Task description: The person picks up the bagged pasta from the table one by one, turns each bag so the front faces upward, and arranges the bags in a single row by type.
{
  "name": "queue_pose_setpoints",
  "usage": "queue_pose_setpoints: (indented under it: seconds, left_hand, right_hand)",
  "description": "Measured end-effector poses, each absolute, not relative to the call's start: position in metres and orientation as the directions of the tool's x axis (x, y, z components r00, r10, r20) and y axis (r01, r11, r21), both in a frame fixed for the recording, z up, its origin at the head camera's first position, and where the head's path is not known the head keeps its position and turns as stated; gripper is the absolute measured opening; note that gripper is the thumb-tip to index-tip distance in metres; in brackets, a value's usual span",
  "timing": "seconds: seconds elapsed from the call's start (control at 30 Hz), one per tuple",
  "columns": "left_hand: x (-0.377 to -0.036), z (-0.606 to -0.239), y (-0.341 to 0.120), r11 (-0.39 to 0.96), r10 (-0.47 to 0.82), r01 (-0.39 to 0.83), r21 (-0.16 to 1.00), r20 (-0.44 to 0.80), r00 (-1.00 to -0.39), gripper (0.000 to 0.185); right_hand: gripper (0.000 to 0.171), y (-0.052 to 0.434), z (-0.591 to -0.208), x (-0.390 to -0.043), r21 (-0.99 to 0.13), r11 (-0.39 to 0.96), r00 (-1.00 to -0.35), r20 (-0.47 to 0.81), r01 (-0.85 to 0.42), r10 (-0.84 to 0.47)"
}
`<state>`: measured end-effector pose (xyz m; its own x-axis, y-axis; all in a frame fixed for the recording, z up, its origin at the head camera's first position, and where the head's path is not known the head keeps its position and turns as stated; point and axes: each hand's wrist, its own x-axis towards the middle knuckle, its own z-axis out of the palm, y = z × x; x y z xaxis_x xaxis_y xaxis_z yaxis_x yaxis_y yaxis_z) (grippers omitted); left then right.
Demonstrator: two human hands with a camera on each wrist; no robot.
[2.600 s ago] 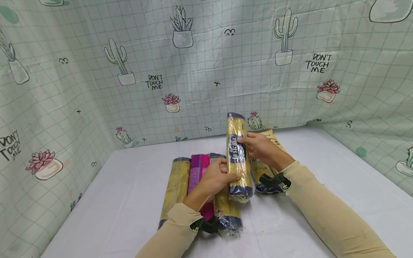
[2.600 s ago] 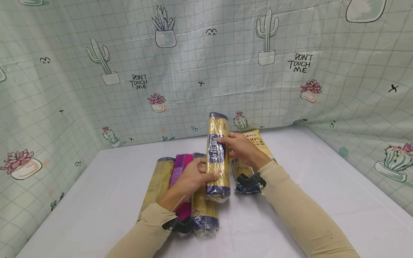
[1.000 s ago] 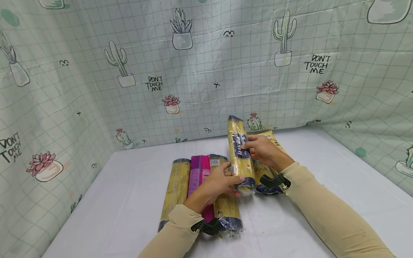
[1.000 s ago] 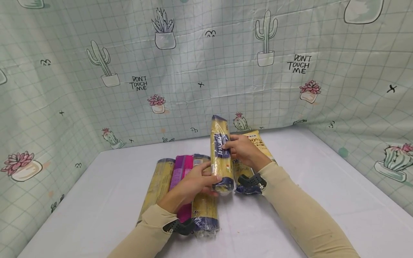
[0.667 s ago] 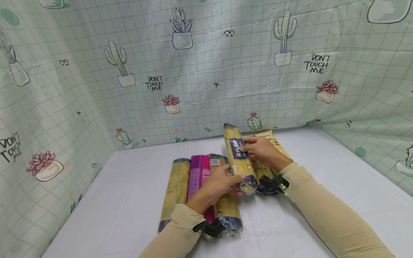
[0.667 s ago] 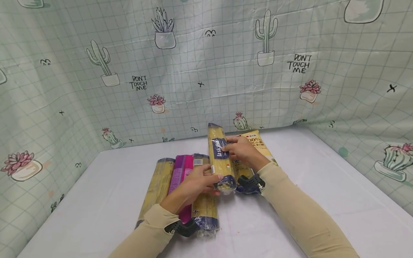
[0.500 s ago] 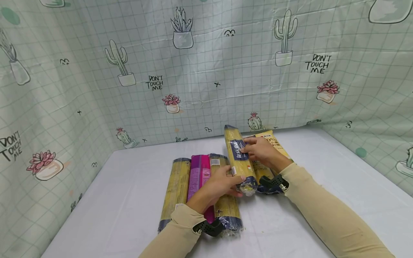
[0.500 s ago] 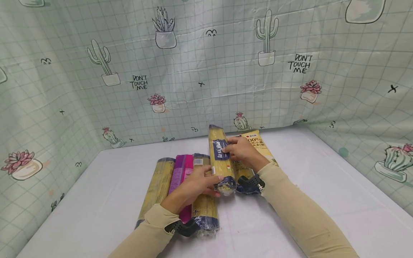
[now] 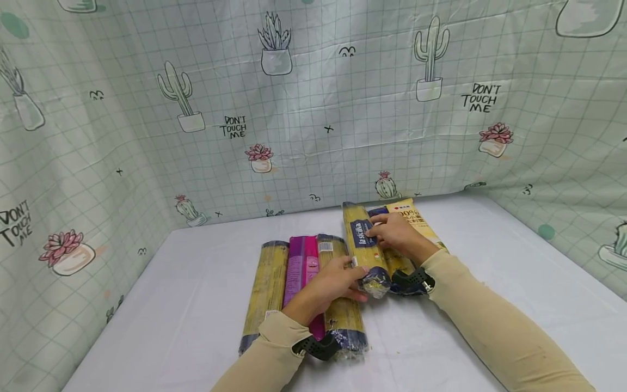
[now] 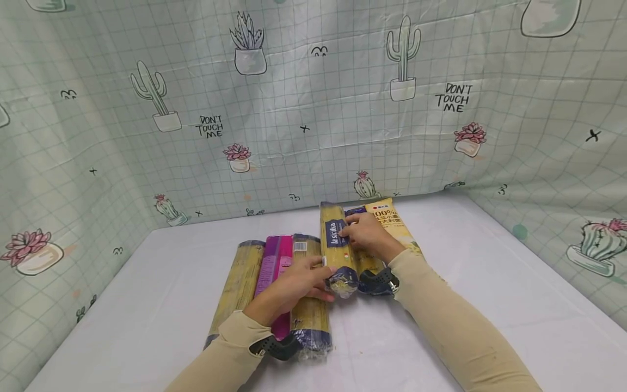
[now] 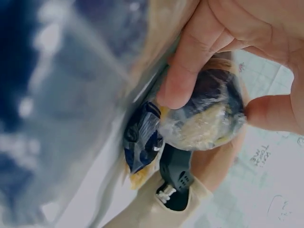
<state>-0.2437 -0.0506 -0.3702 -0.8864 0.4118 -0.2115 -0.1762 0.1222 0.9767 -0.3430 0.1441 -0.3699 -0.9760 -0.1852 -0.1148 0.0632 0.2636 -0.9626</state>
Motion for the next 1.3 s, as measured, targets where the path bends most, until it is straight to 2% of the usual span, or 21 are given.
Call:
queue_pose_setpoints:
  seconds: [0.17,0.37,0.77,1.3]
  left_hand:
    - [-0.243,-0.37,-0.052,0.141,0.41,-0.185,0.973,-0.227,-0.883,0.053]
    - [-0.244,-0.365,-0.056,0.138,0.447,-0.182,0.974,-0.225,-0.866,0.042]
    - [-0.244,-0.361,-0.058,0.217,0.462,-0.161,0.963,-0.247,-0.852,0.038]
    - [-0.243,-0.358,-0.061,0.227,0.466,-0.161,0.961,-0.252,-0.848,0.041]
  right_hand:
    - [0.06,0.141,-0.374,-0.344,-0.955,0.291,-0.979,-0.115,0.063,-0.165]
    - [0.06,0.139,-0.374,-0.345,-0.929,0.37,-0.986,-0.09,0.032,-0.143]
    - [0.056,0.14,-0.374,-0.346,-0.846,0.531,-0.984,-0.05,-0.05,-0.173]
    - [0.05,0.137,-0.372,-0.347,-0.803,0.591,-0.985,-0.028,-0.079,-0.17]
